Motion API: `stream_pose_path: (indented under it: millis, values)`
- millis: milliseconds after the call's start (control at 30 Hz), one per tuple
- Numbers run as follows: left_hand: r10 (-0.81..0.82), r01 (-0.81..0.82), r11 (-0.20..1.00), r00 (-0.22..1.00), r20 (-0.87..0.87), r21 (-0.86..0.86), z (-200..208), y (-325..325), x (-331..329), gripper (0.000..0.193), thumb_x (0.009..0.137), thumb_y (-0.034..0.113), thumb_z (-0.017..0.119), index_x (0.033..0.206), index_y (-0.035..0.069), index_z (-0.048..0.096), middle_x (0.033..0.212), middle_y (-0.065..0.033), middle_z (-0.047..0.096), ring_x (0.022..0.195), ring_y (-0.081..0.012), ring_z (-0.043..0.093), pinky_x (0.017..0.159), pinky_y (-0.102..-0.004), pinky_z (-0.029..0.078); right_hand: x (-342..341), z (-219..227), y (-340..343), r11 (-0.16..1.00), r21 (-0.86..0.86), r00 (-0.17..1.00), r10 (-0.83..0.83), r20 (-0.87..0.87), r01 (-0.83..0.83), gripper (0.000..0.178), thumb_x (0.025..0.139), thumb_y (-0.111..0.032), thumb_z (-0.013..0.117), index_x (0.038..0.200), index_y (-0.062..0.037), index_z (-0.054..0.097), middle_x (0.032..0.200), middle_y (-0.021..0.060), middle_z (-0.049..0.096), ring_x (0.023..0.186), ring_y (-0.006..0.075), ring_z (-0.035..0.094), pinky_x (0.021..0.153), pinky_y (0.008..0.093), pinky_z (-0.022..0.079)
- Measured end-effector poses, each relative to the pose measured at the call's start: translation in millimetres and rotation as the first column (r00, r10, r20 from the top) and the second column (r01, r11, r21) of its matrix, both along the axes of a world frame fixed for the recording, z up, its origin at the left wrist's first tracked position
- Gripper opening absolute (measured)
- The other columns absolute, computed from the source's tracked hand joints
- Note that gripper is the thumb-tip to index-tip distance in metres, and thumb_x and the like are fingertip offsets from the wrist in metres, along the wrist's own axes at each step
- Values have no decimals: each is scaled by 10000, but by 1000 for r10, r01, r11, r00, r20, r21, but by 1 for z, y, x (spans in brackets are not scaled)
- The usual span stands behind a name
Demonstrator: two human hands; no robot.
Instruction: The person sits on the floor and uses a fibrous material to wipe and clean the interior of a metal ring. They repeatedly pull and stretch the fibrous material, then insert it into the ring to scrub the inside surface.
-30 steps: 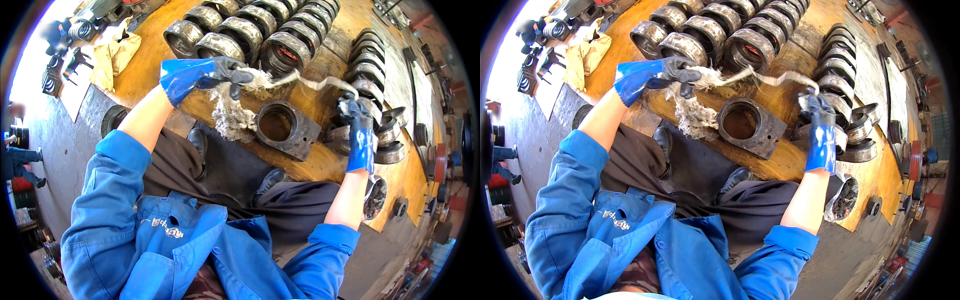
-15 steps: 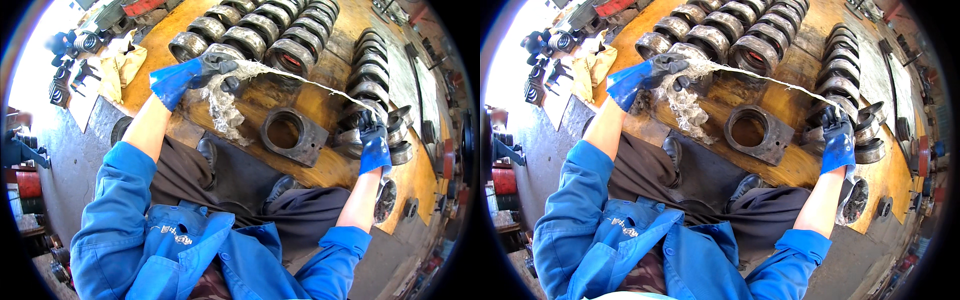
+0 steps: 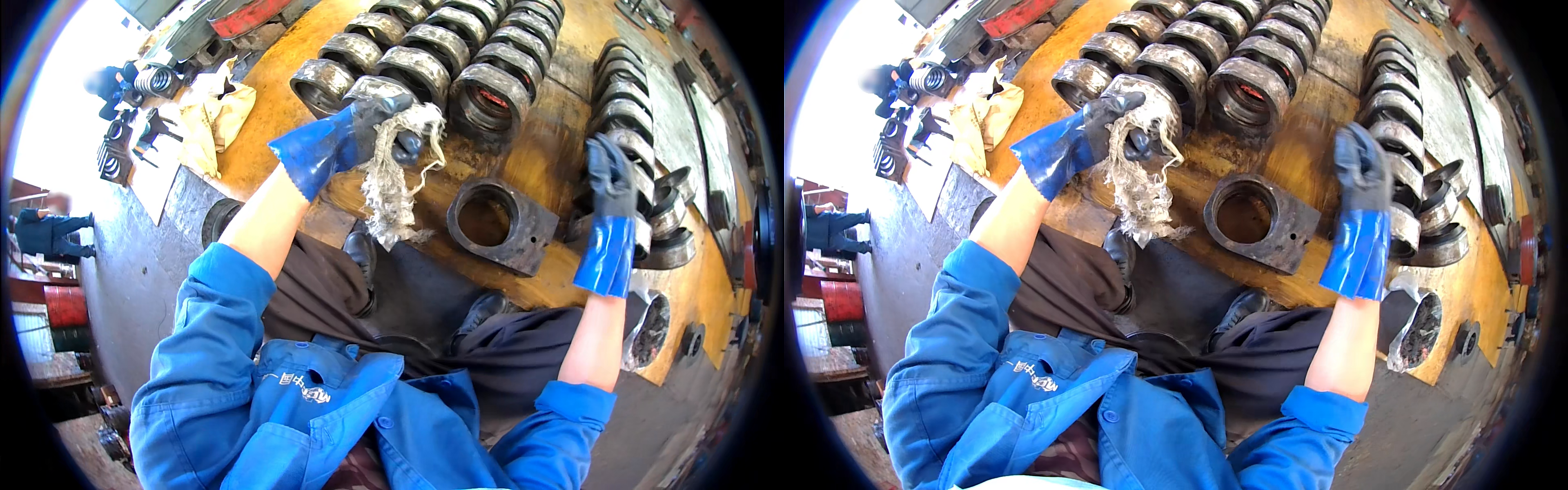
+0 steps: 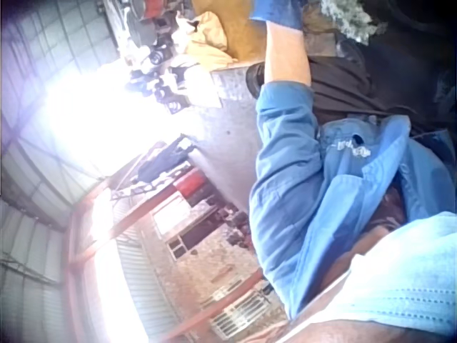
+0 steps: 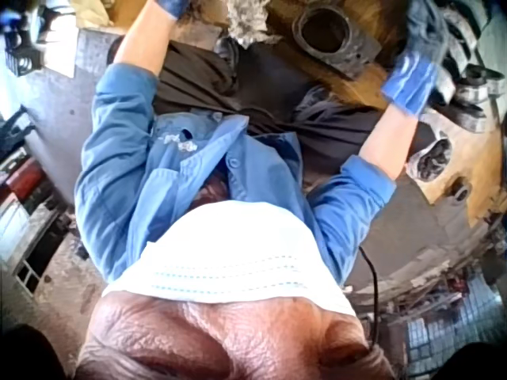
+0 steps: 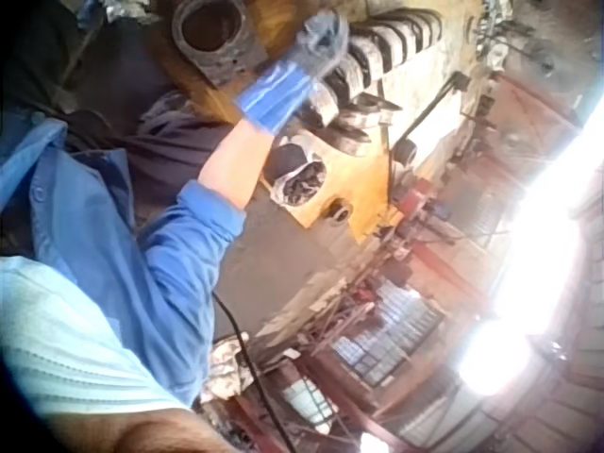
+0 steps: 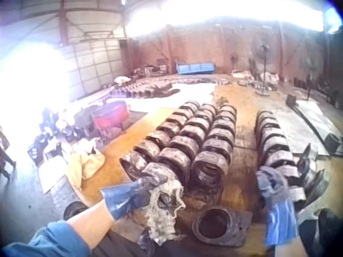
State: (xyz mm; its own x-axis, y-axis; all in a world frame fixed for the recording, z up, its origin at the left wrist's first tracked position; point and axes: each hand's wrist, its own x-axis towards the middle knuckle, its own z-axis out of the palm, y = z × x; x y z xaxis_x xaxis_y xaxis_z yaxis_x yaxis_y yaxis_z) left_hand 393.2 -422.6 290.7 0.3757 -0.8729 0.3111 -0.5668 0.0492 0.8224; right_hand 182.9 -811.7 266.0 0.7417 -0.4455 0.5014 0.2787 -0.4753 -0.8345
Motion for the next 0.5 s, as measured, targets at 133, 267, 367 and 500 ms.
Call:
stream_pose_path:
  millis: [133, 267, 367, 500]
  values:
    - [-73, 172, 978, 813, -578, 118, 13, -23, -22, 482, 909, 236, 665, 1322, 12, 555, 1230, -112, 641, 1100, -216, 618, 1001, -353, 480, 8, 17, 88, 890, 347, 936, 344, -81, -297, 428, 926, -176, 688, 1317, -46, 572, 1223, 149, 641, 1030, 200, 656, 857, 293, 552]
    - [26, 90, 974, 866, -499, 207, 13, -43, -50, 463, 925, 265, 690, 1321, 51, 583, 1121, -32, 668, 1066, -123, 587, 959, -302, 465, 15, 15, 131, 964, 107, 933, 263, -246, -243, 536, 856, -357, 762, 1266, -45, 612, 1128, 161, 671, 994, 212, 660, 863, 352, 549]
    - [4, 101, 983, 819, -574, 151, 9, -44, -55, 506, 900, 238, 715, 1346, 57, 560, 1109, -15, 659, 1046, -119, 592, 922, -288, 482, 19, 39, 137, 970, 135, 774, 241, -586, -200, 405, 872, -384, 739, 1090, -45, 700, 930, 125, 720, 878, 180, 692, 766, 326, 557]
    - [51, -12, 996, 892, -449, 90, 8, -50, -70, 563, 877, 128, 660, 1397, 16, 476, 1101, -67, 633, 1009, -137, 584, 890, -294, 493, 14, 48, 131, 866, 472, 426, 493, -758, -164, 388, 935, -387, 665, 926, -3, 719, 871, 89, 729, 792, 135, 698, 675, 299, 544]
